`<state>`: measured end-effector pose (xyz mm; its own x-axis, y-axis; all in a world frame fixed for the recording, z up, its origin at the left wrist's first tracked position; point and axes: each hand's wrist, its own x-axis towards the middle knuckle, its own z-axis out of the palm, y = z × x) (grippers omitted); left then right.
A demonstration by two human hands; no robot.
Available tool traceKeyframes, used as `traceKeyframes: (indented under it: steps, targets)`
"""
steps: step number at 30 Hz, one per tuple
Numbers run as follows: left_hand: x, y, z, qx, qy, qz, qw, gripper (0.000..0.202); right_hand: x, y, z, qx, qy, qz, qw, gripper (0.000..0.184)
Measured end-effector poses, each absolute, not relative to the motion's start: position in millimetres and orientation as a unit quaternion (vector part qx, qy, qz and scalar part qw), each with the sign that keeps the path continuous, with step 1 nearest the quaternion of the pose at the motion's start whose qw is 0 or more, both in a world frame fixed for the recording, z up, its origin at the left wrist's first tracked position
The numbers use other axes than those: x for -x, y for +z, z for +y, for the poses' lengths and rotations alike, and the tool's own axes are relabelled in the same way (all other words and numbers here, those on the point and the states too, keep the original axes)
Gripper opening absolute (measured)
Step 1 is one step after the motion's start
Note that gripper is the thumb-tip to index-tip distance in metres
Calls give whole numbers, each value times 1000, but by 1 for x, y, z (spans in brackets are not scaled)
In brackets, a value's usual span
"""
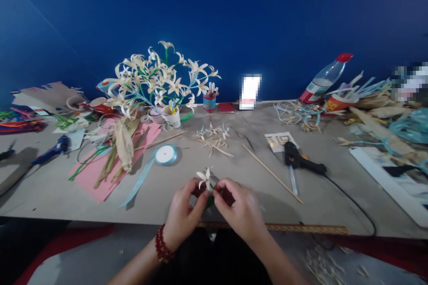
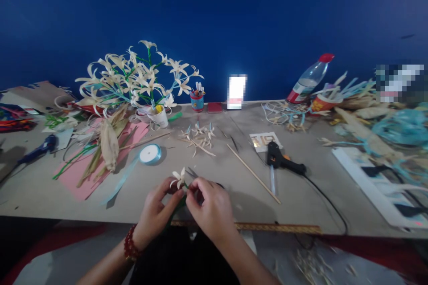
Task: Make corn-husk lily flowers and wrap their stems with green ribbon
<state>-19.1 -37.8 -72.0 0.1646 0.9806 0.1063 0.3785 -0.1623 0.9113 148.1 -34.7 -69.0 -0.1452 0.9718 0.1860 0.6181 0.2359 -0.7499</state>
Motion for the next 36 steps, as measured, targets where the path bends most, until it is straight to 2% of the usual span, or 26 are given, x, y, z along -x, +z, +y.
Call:
traceKeyframes:
  steps: [7, 12, 16, 21, 30, 36]
  targets:
    - [15, -79, -35, -560, 456, 533, 441, 13, -146, -71, -34, 555, 368, -663, 341, 8]
    - [11, -83, -33, -574, 450, 544, 415, 11, -146, -69, -35, 555, 381, -650, 353, 8]
    - [9, -84, -33, -587, 460, 545, 384, 8, -146, -70, -33, 539, 442, -612, 374, 8]
    - [7, -82, -32, -627, 465, 546, 304, 7, -146, -73, -31, 497, 537, -551, 400, 11]
    - [8, -83, -30, -715, 491, 494, 64, 13, -140, -73, -28, 482, 584, -505, 414, 15]
    - [12, -90, -24, -712, 484, 508, 8, 15, -138, -72, -26, 458, 637, -444, 432, 13]
